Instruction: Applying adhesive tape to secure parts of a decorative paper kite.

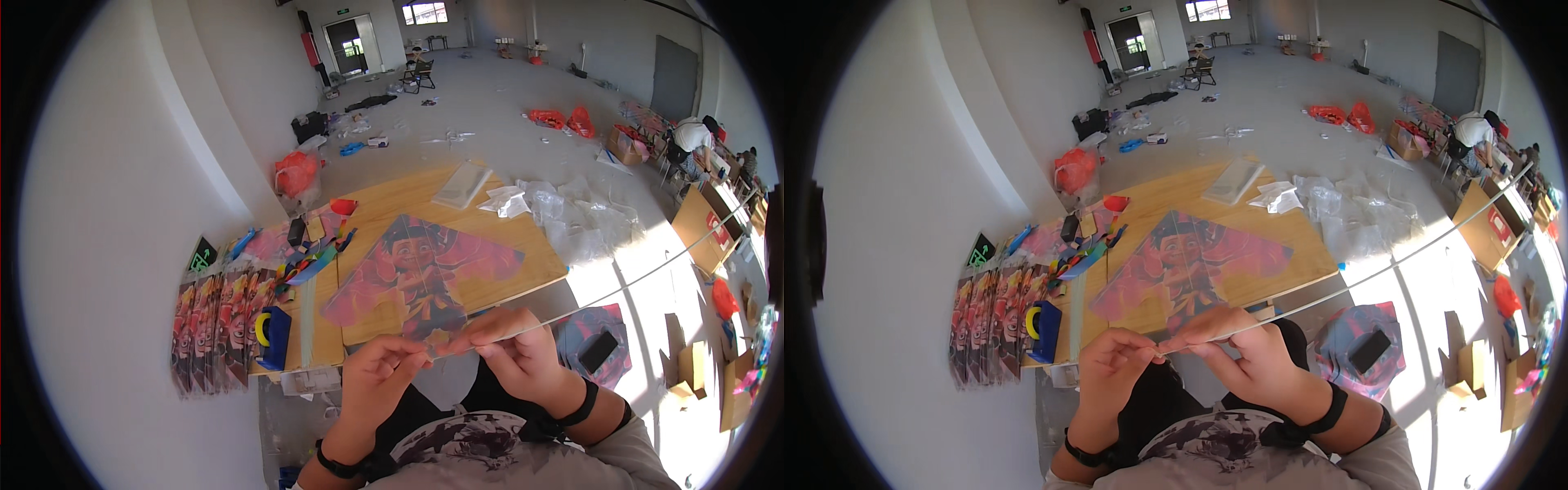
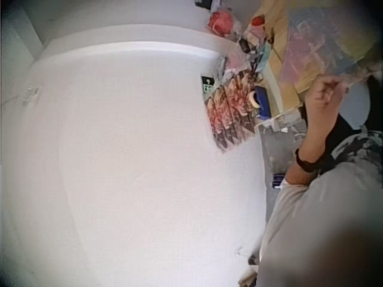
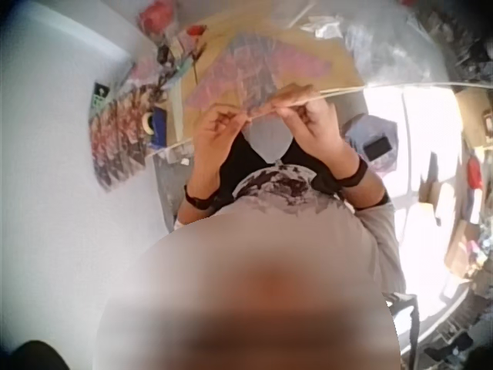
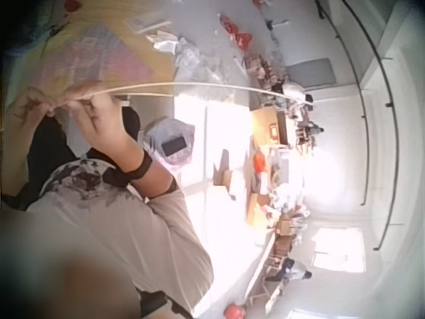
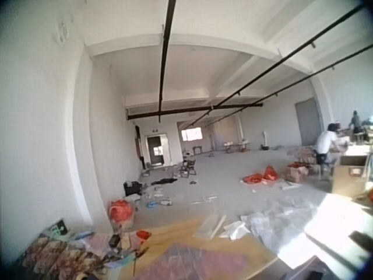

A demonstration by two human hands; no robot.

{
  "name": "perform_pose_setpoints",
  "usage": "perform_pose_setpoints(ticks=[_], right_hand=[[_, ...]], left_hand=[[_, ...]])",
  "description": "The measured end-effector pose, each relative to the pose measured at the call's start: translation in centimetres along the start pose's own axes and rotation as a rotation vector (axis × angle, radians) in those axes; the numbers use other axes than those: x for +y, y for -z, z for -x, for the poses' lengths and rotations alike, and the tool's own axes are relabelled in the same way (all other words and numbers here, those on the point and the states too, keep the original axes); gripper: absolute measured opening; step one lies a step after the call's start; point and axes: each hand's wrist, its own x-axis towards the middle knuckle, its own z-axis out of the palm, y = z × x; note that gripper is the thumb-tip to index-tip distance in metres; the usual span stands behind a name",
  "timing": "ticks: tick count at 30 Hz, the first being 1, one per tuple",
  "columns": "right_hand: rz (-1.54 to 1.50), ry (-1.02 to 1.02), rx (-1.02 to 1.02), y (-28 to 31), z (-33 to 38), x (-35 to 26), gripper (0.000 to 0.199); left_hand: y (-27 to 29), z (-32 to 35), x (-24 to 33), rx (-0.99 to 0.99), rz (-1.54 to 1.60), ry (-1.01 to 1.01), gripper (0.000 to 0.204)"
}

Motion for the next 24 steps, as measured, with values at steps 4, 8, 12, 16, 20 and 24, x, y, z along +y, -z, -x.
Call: perform_pose_setpoints(ticks=[4,8,12,16,20,24], right_hand=[[-0.014,0.064,-0.035,0.9,-1.0,-0.5,0.02],[-0.018,0.076,-0.029,1.4,-1.5,0.2,0.019],[-0.074,0.051,-0.028,1.8,-2.0,1.3,0.019],[-0.068,0.009,-0.026,2.0,-1.8,2.4,0.02],[-0.088,-0.019,-0.017,1.9,-1.9,2.6,0.02],[-0.063,-0.026,-0.026,1.8,-1.8,2.7,0.021]], left_hand=[[0.3,-1.3,0.5,-0.018,-0.048,-0.04,0.015],[0.1,-2.2,0.6,-0.024,-0.067,-0.044,0.015],[0.3,-3.0,0.2,-0.042,-0.053,-0.034,0.014],[0.3,-3.6,-0.2,-0.052,-0.062,-0.024,0.014],[0.3,-3.7,-0.3,-0.053,-0.057,0.0,0.013],[0.3,-3.6,-0.2,-0.045,-0.07,0.019,0.012]])
